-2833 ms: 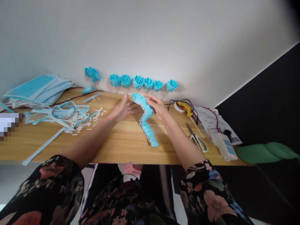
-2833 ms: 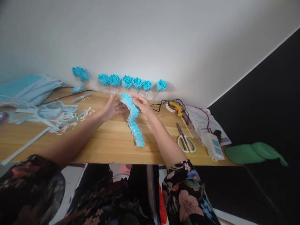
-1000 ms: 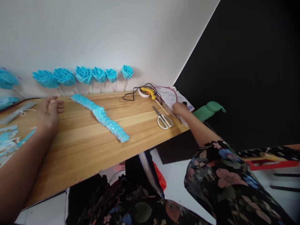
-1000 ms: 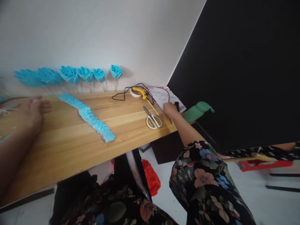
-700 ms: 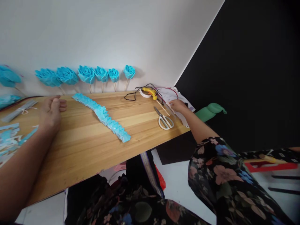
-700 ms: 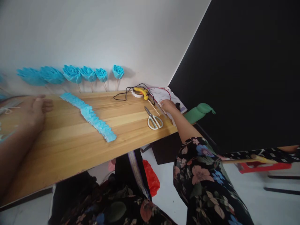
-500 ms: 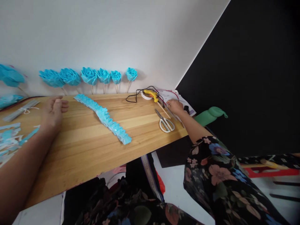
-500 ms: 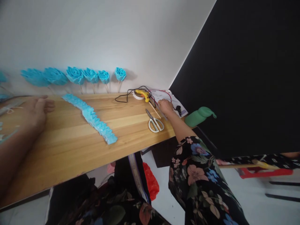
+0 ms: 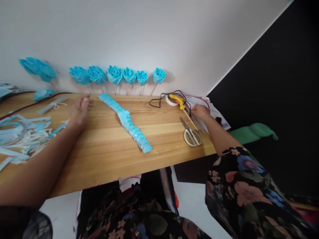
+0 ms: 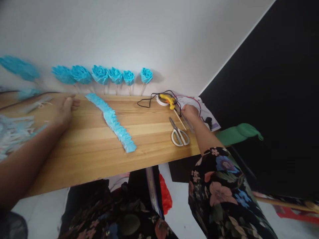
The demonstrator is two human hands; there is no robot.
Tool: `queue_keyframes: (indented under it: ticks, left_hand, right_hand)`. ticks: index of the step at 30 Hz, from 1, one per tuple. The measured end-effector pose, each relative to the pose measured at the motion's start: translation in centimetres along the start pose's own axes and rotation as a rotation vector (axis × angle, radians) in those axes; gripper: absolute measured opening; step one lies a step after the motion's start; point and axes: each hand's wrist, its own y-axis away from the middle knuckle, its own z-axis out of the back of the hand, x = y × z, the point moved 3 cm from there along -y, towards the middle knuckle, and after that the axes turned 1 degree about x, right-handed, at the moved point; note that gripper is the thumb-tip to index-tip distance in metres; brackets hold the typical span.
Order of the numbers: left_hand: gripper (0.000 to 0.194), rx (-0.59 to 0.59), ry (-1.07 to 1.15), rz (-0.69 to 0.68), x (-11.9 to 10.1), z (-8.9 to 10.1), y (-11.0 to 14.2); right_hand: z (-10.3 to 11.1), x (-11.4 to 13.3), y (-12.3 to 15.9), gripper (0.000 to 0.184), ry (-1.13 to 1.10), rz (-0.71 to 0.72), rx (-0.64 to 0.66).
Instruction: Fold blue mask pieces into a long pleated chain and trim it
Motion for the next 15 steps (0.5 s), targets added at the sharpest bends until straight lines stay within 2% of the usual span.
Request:
queue_keyframes:
  ticks: [6,10,15]
  left_hand:
    - [0.05,-0.004,-0.01,-0.007,-0.2,-0.2,0.1]
    - [0.048,0.007,-0.011,0.0,-0.3,-0.2,0.1]
    - [0.047,0.02,-0.052,-0.015,-0.2,-0.3,0.2]
  right_hand:
    - [-0.3,-0.2,0.2,0.036,0.022,0.069,-0.038]
    - [0.1,-0.5,0.7,0.037,0.027,0.132,-0.018]
    - [1.3,-1.6,1.9,0.045,0.036,0.167,-0.139]
